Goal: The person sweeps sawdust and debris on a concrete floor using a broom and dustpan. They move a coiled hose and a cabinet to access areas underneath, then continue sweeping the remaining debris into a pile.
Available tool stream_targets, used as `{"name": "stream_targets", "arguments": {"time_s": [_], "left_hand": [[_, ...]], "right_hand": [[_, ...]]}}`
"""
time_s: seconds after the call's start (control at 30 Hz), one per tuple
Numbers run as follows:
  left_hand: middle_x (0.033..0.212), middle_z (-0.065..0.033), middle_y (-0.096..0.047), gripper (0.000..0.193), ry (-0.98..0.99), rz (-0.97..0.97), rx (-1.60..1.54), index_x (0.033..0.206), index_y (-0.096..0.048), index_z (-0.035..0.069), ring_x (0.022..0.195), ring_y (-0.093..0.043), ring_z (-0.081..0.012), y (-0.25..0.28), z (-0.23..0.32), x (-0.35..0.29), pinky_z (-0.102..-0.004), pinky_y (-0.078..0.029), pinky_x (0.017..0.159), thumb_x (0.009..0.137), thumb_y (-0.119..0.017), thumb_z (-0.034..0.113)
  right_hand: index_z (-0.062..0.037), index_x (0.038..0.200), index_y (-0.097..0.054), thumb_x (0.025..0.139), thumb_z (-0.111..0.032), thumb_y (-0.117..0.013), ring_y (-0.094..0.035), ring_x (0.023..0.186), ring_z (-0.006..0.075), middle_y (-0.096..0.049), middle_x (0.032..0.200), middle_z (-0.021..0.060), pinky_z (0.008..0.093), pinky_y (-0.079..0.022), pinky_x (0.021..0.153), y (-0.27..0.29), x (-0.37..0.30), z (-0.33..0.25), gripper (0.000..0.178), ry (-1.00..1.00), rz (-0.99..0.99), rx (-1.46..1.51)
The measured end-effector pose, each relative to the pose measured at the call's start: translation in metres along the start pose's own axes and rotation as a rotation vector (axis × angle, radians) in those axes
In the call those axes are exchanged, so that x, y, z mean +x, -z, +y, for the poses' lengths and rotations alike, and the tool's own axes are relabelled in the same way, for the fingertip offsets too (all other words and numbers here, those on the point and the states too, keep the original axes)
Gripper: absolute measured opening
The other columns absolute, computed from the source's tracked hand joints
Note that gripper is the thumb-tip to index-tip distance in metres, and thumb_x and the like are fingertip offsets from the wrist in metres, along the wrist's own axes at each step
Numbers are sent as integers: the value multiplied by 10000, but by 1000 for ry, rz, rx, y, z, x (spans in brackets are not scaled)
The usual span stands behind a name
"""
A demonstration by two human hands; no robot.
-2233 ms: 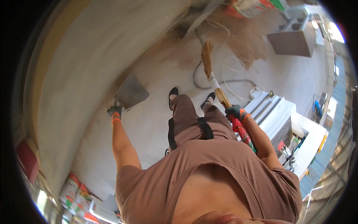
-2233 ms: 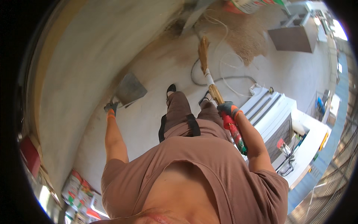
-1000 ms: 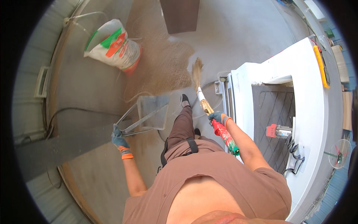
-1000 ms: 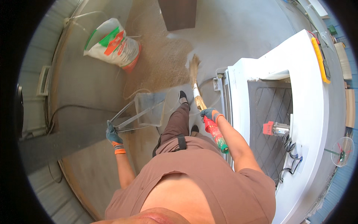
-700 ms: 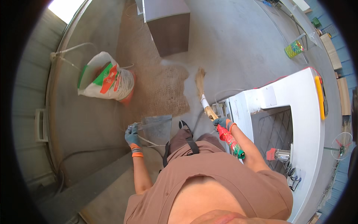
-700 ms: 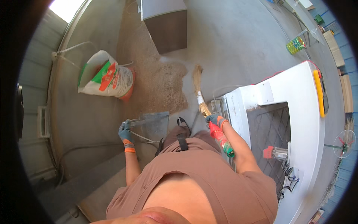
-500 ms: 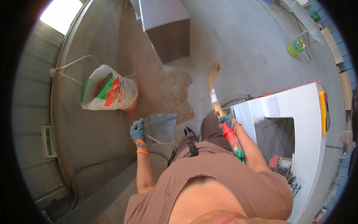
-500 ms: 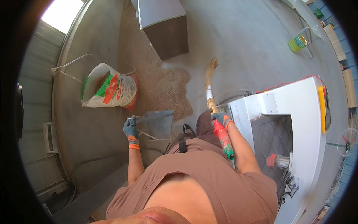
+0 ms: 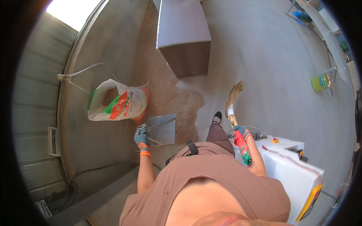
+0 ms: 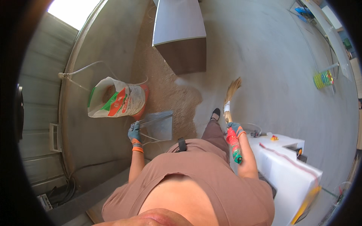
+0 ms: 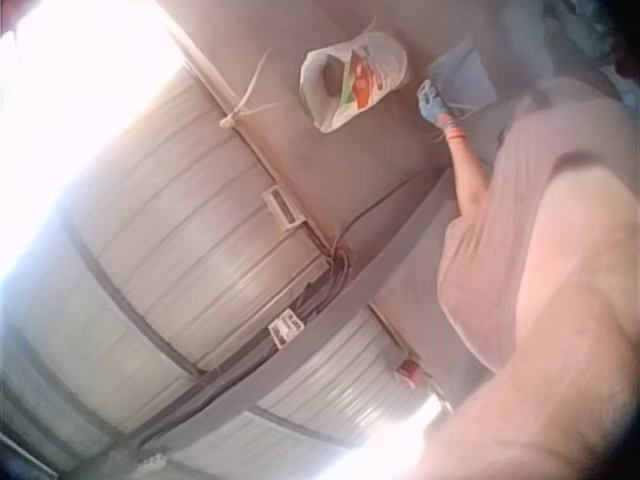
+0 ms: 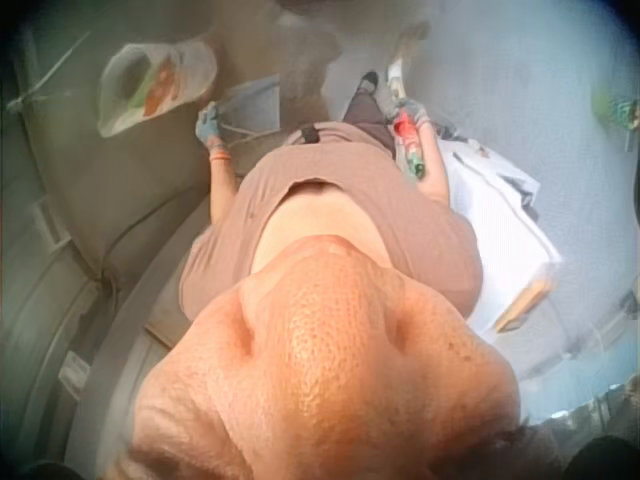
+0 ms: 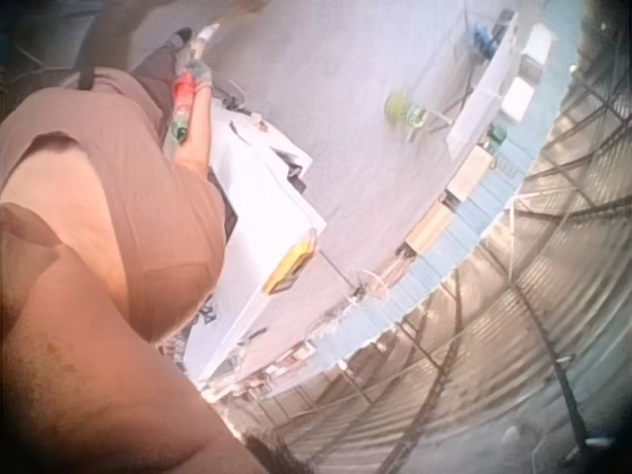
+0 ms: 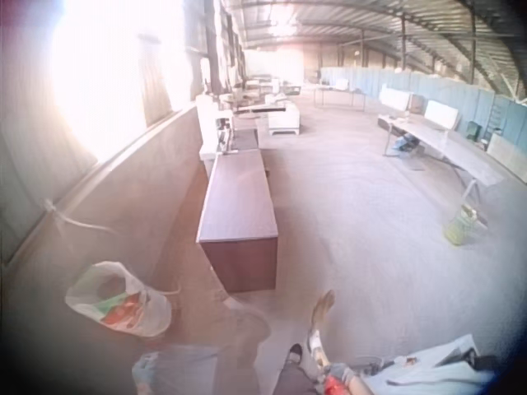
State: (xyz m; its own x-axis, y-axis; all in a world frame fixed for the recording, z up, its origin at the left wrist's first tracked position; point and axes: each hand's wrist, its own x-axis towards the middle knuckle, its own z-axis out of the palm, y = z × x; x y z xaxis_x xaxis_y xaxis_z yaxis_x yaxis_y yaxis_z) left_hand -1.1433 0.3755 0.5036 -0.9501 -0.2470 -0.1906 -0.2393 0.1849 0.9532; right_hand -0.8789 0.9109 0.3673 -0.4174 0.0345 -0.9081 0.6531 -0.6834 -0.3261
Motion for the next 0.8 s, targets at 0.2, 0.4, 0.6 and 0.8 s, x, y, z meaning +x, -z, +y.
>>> {"name": "stream_targets", "arguments": {"time_s": [0.2, 0.4, 0.6, 0.8], "left_hand": [[919, 25, -725, 213, 58, 127, 267, 1005, -781, 53, 820, -601, -74, -109, 18, 14, -279, -500, 778, 908, -785, 243], [885, 18, -717, 297, 62, 130, 467, 965, -775, 33, 800, -595, -100, -218, 36, 29, -307, -496, 783, 890, -793, 320], [884, -58, -741, 408, 223, 146, 497, 977, -764, -7, 809, -620, -147, -326, 19, 60, -345, -500, 780, 894, -773, 393], [839, -91, -718, 478, -537, -51, 1013, 989, -751, 26, 748, -616, -197, -353, -49, 115, -367, -503, 722, 847, -786, 481]], "right_hand": [[-22, 876, -633, 866, -128, -681, -611, 526, 300, -614, 661, 145, 447, -541, 500, 56, 14, -113, 117, -50, 40, 46], [-50, 934, -590, 885, -154, -634, -604, 563, 302, -599, 683, 154, 443, -525, 504, 135, 59, -203, 123, -11, 71, 66], [-58, 905, -566, 886, -191, -624, -596, 585, 296, -597, 702, 154, 445, -524, 526, 172, 78, -314, 147, -36, 60, 132], [-66, 842, -537, 891, -248, -622, -568, 571, 266, -588, 704, 127, 400, -500, 516, 179, 91, -438, 206, -179, -87, 70]]}}
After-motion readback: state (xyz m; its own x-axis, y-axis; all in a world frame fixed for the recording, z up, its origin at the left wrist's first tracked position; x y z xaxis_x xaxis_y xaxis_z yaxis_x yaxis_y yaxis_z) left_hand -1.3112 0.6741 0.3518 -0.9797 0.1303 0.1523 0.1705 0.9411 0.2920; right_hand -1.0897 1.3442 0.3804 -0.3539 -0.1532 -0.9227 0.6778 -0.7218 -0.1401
